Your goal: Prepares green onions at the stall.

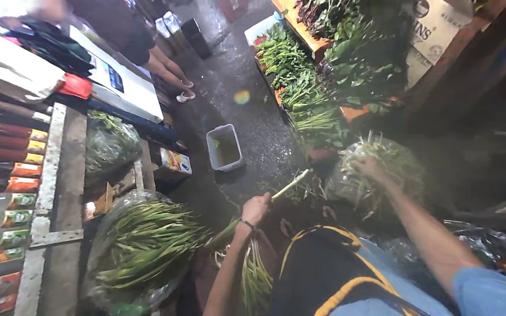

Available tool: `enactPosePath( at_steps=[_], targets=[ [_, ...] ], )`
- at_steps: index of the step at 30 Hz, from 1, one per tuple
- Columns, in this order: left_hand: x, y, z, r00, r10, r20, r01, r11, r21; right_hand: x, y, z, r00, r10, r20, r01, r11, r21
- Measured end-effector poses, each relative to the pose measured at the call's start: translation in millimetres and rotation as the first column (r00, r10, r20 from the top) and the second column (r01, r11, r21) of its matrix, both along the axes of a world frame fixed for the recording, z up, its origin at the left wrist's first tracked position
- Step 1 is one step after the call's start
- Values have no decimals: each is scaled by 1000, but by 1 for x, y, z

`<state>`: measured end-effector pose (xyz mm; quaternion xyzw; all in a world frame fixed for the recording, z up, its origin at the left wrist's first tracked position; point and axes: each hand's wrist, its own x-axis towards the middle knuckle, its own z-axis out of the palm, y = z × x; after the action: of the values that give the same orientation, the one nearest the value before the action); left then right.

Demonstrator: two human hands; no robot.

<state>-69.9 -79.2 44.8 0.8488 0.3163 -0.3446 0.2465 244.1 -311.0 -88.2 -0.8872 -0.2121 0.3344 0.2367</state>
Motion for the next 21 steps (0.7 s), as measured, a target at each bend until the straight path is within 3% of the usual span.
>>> enactPosePath(
  at_steps=[2, 4, 7, 9, 11, 13, 16, 18, 21],
  targets=[
    [10, -5, 2, 997, -56, -54, 57, 998, 23, -22, 21, 4, 986, 165, 18, -166, 971, 170],
    [19, -8, 5, 992, -90, -87, 94, 995, 33, -50, 44, 9, 939, 343, 21, -329, 881, 340],
    [25, -7, 13, 989, -122, -83, 125, 992, 31, -80, 71, 8, 787, 609, 100, -568, 652, 502],
    [23, -1, 20, 989, -131, -61, 133, 991, 15, -92, 80, 0, 711, 673, 203, -628, 479, 613],
    [16, 10, 25, 990, -142, -27, 142, 990, -5, -96, 84, -4, 699, 663, 266, -605, 352, 714],
    [4, 23, 27, 987, -151, 51, 155, 986, -68, -99, 82, 3, 741, 630, 233, -515, 311, 799],
    [-12, 36, 20, 956, -129, 264, 189, 958, -215, -104, 79, 20, 796, 582, 163, -424, 345, 837],
    [-10, 29, 18, 949, -120, 292, 183, 963, -199, -106, 79, 27, 783, 535, 316, -528, 305, 792],
    [-1, 21, 19, 966, -115, 231, 153, 976, -154, -105, 77, 40, 635, 532, 560, -756, 280, 591]
  ],
)
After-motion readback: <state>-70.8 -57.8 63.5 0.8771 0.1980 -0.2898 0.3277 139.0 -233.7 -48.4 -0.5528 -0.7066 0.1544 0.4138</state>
